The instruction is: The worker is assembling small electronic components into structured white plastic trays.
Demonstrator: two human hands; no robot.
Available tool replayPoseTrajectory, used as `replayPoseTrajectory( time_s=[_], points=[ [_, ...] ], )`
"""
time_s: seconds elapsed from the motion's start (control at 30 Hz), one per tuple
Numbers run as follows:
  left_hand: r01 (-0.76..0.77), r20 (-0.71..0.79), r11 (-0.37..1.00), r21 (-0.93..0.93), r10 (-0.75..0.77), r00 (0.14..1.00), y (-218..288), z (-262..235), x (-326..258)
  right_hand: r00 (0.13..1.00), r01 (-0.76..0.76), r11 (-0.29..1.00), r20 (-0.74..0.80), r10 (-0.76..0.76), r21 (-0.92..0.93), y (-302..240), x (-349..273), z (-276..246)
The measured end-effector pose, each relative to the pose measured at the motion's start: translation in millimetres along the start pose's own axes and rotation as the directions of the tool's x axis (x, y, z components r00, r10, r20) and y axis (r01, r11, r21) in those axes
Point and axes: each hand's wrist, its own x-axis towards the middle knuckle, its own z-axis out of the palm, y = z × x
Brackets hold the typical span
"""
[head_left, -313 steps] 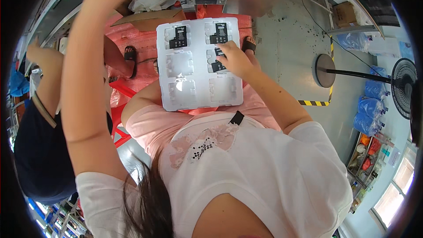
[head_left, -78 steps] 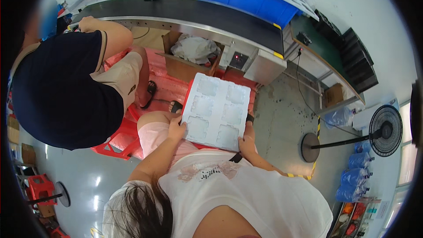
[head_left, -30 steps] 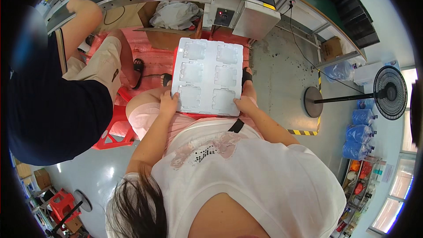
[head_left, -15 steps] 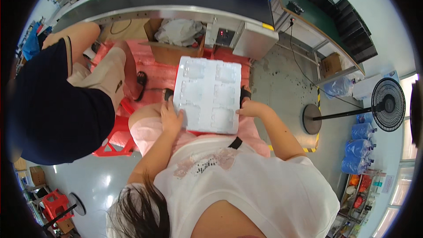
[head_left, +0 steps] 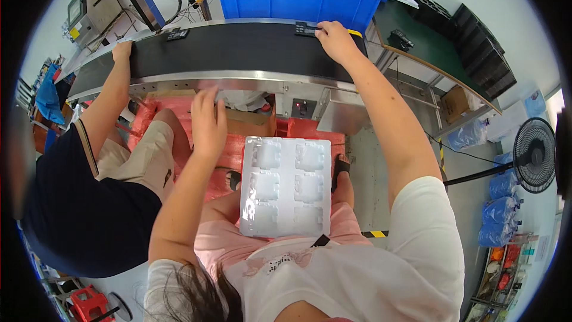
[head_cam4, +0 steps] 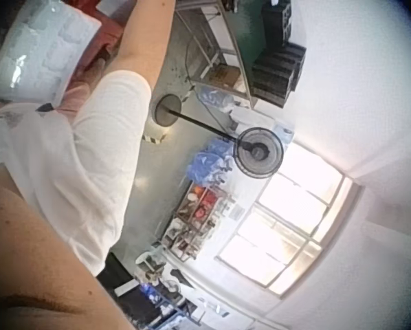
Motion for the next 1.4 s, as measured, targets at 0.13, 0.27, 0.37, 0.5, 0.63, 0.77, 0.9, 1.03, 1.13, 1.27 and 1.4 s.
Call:
replayPoseTrajectory(
  time_s=[0.13,0.27,0.37,0.5,0.63,0.77,0.9,1.03,1.13,1.27,1.4],
  points=[
    [-0.012,0.005,1.000,0.028,0.012,1.000,-32,15,64,0.938,-0.223,0.910,0.177,0.298,-0.350,19,24,15],
    [-0.192,0.033,0.916,0.351,0.193,0.981,-82,30,117,0.925,-0.070,0.808,0.266,0.273,-0.585,34,26,5],
    [-0.142,0.198,0.829,0.541,0.038,0.979,-107,53,157,0.991,-0.083,0.796,0.034,0.129,-0.600,52,8,-8],
    [-0.276,0.256,0.800,0.532,0.159,0.954,-177,104,197,0.997,-0.064,0.992,-0.059,0.058,-0.109,38,-20,-37],
    [-0.334,0.527,0.878,0.342,0.115,0.842,-185,119,207,0.998,-0.057,0.885,0.062,0.031,0.463,-51,-104,-55],
    [-0.332,0.665,0.908,0.258,0.082,0.742,-182,134,211,0.812,-0.420,0.662,0.583,-0.032,0.621,-62,-183,-33],
    [-0.499,0.704,0.825,0.266,0.187,0.685,-192,134,225,0.749,-0.524,0.704,0.653,0.113,0.479,-26,-240,37],
    [-0.609,0.737,0.686,0.399,0.155,0.657,-149,132,220,0.912,-0.269,0.886,0.396,0.108,0.377,24,-274,105],
    [-0.631,0.740,0.599,0.492,0.094,0.666,-97,98,213,0.945,-0.094,0.979,0.326,0.029,0.183,45,-268,132],
    [-0.388,0.625,0.870,0.304,0.125,0.770,-62,60,212,0.899,-0.025,0.973,0.432,-0.078,0.228,37,-250,122],
    [0.002,0.455,0.991,-0.132,0.059,0.888,7,22,164,0.825,-0.051,0.973,0.558,-0.087,0.227,41,-239,116]
  ],
)
